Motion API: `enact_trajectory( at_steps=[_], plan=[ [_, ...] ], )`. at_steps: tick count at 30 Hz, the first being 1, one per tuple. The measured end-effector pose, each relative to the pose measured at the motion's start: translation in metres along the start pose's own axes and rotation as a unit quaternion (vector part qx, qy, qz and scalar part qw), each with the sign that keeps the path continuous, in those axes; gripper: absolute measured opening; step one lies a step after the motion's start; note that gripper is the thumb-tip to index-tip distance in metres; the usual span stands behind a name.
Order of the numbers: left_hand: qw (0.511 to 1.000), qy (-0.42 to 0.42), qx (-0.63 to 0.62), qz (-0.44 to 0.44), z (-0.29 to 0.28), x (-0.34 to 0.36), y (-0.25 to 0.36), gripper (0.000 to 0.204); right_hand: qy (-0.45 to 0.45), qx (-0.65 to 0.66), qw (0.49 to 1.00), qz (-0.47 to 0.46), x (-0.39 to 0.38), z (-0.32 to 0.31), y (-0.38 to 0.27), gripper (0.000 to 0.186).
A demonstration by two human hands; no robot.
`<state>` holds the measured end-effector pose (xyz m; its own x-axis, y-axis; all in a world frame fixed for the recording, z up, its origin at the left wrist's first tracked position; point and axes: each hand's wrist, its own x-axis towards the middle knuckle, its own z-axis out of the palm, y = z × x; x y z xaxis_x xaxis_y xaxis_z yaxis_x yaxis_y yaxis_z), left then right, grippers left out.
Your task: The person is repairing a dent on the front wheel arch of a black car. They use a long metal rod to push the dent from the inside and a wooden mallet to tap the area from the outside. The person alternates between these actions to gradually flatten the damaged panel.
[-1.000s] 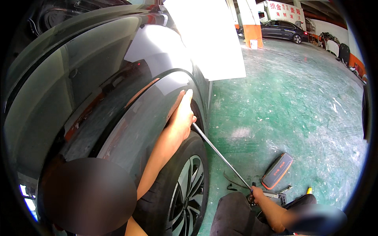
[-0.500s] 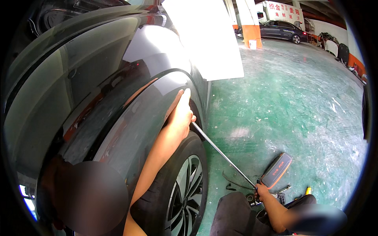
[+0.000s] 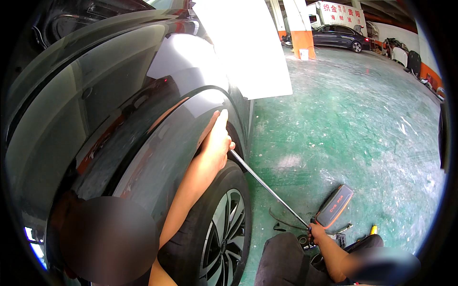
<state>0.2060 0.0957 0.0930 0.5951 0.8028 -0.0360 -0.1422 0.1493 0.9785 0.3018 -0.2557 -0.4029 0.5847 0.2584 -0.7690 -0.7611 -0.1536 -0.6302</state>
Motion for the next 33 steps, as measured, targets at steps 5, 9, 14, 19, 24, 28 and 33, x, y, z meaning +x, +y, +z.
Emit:
enact_trajectory(
  at_steps=[5,9,14,19,24,28,33],
  plan=[
    [0.999,0.010,0.034,0.008,0.000,0.005,-0.002,0.044,-0.006,0.020,1.000,0.011,0.000,0.025,0.016,0.020],
    [0.999,-0.005,0.032,0.013,-0.001,0.009,-0.005,0.043,-0.028,0.057,0.997,0.036,0.013,0.026,0.018,0.020],
    [1.000,-0.001,0.021,0.015,-0.003,0.008,-0.005,0.041,-0.002,0.028,0.999,0.020,0.002,0.025,0.011,0.019],
    [1.000,-0.005,-0.002,0.017,-0.002,0.010,-0.007,0.041,-0.003,-0.005,1.000,0.002,0.004,0.007,0.000,0.018],
    [1.000,-0.001,0.000,0.016,0.000,0.007,-0.005,0.039,-0.010,0.003,1.000,0.003,0.002,0.003,-0.002,0.020],
    [1.000,-0.010,-0.001,0.017,-0.001,0.010,-0.007,0.039,0.013,-0.002,1.000,-0.011,0.003,0.001,0.002,0.019],
    [1.000,-0.007,-0.002,0.018,0.000,0.005,-0.004,0.036,0.028,-0.010,1.000,-0.006,0.004,-0.001,0.004,0.019]
  ],
)
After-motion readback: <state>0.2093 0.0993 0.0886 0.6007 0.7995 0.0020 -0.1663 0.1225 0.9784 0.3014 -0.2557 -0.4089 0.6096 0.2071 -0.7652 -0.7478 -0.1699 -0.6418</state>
